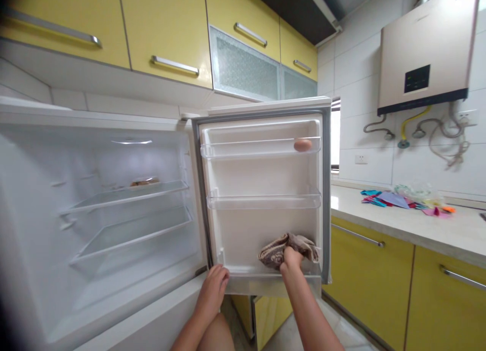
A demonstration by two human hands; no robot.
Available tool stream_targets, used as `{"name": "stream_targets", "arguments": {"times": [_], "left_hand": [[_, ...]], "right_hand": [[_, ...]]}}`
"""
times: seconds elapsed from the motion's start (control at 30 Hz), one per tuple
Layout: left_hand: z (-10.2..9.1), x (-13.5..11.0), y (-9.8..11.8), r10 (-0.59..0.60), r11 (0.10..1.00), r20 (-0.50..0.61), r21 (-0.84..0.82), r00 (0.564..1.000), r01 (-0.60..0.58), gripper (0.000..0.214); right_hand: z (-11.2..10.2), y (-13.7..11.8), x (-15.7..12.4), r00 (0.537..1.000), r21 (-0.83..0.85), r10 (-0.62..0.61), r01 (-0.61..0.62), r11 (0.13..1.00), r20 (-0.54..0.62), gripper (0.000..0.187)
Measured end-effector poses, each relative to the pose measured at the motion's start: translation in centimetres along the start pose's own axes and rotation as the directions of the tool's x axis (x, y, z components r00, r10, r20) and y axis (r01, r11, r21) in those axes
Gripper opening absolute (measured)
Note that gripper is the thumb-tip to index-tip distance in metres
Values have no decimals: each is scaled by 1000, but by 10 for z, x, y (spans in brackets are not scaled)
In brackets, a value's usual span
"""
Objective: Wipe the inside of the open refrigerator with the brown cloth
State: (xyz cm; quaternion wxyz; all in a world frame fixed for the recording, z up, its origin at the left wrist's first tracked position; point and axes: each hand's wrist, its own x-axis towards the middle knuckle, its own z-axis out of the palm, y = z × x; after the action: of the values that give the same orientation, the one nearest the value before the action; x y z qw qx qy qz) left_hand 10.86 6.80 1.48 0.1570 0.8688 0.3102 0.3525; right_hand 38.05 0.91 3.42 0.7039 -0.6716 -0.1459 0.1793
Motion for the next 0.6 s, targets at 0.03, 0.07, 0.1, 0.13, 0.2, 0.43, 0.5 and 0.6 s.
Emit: {"name": "stream_targets", "arguments": {"times": [0.03, 0.07, 0.1, 0.13, 0.2, 0.43, 0.5, 0.6], "left_hand": [[1, 0, 1, -9, 1000, 1, 8, 1000, 9, 21], [1, 0, 2, -20, 1000, 3, 13, 1000, 20, 22], [2, 0, 2, -29, 999, 5, 17, 1000, 29, 22], [2, 0, 3, -32, 999, 6, 19, 999, 32, 22], [3, 0, 3, -25, 999, 6, 29, 1000, 25, 24], [2, 0, 7, -61, 988, 74, 147, 995, 50, 30], [2, 0, 7, -82, 982, 102, 179, 991, 63, 35], [2, -1, 6, -104, 976, 121, 202, 987, 78, 40]], "right_hand": [[6, 0, 0, 996, 45, 59, -62, 997, 66, 36], [13, -1, -2, 985, 88, 110, -122, 989, 130, 36], [22, -1, -6, 970, 130, 154, -180, 975, 189, 35], [31, -2, -11, 951, 171, 190, -234, 957, 244, 34], [55, -4, -24, 910, 248, 239, -331, 911, 338, 32], [140, -26, -84, 811, 484, 219, -515, 708, 542, 14], [152, -39, -94, 806, 554, 158, -519, 652, 570, 9], [155, -62, -97, 811, 655, 27, -492, 573, 585, 14]]}}
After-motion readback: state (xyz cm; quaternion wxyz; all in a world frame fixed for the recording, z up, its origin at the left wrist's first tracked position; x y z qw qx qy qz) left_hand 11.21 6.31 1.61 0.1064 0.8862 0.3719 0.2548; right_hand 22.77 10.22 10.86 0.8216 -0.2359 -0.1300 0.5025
